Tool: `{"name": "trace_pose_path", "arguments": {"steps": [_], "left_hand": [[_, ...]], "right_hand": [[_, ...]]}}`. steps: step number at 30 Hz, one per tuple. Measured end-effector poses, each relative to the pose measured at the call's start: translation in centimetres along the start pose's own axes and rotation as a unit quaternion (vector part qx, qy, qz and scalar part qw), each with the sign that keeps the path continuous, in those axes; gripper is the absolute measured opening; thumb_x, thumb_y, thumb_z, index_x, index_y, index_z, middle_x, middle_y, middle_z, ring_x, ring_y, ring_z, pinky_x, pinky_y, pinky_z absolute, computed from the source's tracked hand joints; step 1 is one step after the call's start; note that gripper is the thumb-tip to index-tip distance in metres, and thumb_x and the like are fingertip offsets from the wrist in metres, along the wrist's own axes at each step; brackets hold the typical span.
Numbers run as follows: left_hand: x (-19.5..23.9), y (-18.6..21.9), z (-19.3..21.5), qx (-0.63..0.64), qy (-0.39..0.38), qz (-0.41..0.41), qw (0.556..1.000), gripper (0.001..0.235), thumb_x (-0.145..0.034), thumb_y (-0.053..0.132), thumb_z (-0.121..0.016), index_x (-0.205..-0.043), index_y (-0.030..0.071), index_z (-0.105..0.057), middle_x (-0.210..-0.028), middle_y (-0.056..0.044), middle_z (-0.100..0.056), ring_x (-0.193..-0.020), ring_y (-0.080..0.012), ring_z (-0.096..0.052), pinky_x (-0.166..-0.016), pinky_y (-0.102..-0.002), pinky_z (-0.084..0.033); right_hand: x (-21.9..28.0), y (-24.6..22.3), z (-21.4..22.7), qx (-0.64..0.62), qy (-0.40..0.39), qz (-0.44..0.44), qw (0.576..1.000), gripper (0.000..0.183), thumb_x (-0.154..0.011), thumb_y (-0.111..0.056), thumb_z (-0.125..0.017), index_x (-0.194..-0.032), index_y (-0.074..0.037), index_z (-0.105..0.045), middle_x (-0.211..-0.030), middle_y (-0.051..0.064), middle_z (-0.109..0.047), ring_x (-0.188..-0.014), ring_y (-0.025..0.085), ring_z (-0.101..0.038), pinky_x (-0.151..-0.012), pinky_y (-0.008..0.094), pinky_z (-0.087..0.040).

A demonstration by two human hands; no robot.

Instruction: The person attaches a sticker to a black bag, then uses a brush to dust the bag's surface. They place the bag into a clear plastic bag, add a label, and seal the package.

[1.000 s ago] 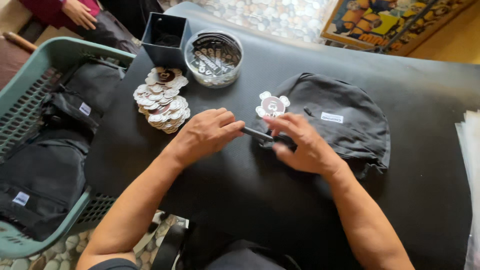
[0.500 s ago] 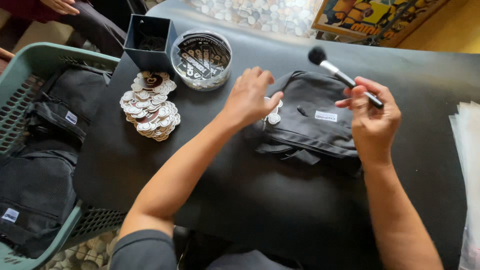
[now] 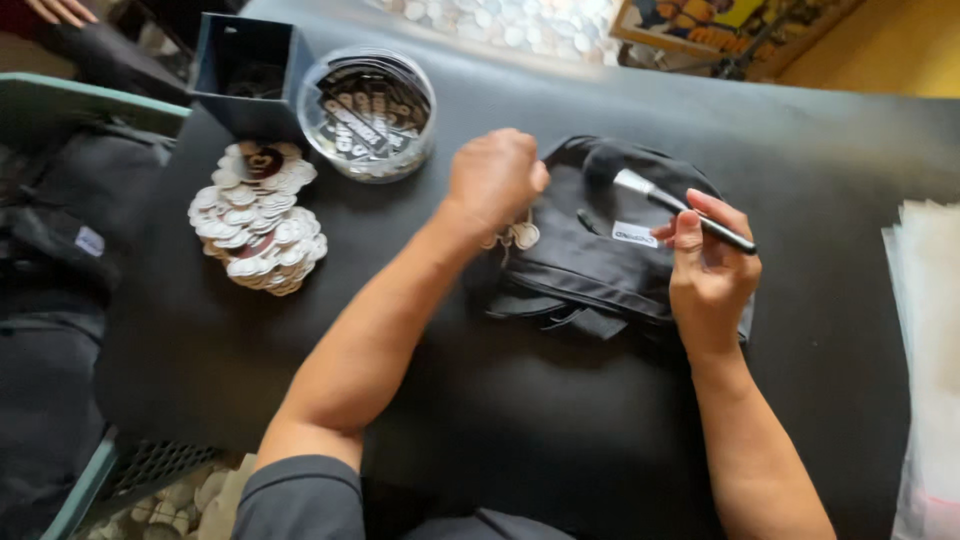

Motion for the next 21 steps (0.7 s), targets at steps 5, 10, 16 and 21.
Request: {"name": "trace_pose_path", "arguments": {"steps": [5, 10, 16, 21], "left_hand": [[0.5, -1.1, 2.8, 0.173, -0.138, 0.099, 0.970, 0.026, -0.086, 0.041, -0.067, -0.090, 0.018, -0.079, -0.084, -0.010, -0.076, -0.090, -0.0383, -0.074, -0.077, -0.049, -0.059], [0.9, -1.6, 2.9, 0.233, -0.180, 0.134, 0.946, 0.027, -0.087, 0.039, -0.067, -0.097, 0.019, -0.081, -0.089, -0.009, -0.078, -0.097, -0.0349, -0.074, -0.083, -0.047, -0.059], [0.2, -2.5, 1.5, 0.229, -0.165, 0.123, 0.951, 0.029, -0.088, 0.042, -0.065, -0.096, 0.019, -0.081, -0.089, -0.008, -0.078, -0.098, -0.0345, -0.074, -0.084, -0.047, -0.058], [0.6, -2.0, 1.9, 0.206, -0.158, 0.119, 0.958, 0.030, -0.088, 0.047, -0.066, -0.097, 0.021, -0.080, -0.089, -0.005, -0.077, -0.096, -0.0309, -0.075, -0.085, -0.045, -0.058]], "right_hand": [[-0.5, -3.2, -0.9, 0.027, -0.115, 0.055, 0.991, 0.013, -0.102, -0.005, -0.068, -0.110, 0.003, -0.074, -0.082, 0.012, -0.070, -0.076, 0.028, -0.071, -0.079, 0.038, -0.056], [-0.2, -1.2, -2.6, -0.016, -0.223, 0.011, 0.975, 0.014, -0.096, -0.011, -0.069, -0.106, -0.005, -0.078, -0.090, 0.014, -0.074, -0.083, 0.032, -0.070, -0.083, 0.042, -0.055], [-0.8, -2.8, -2.4, 0.043, -0.188, 0.058, 0.980, 0.018, -0.107, -0.010, -0.062, -0.099, -0.003, -0.076, -0.085, 0.012, -0.072, -0.092, 0.038, -0.072, -0.090, 0.046, -0.055], [-1.7, -2.3, -1.2, 0.135, -0.107, 0.115, 0.978, 0.017, -0.110, 0.002, -0.063, -0.125, 0.005, -0.072, -0.092, 0.021, -0.067, -0.096, 0.043, -0.068, -0.091, 0.051, -0.051]]}}
Point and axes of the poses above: each hand's wrist, its own x-axis away from the middle knuckle, its own z-axis out of the back of the hand, y = z × x, the point moved 7 cm from there along -x, towards the middle knuckle
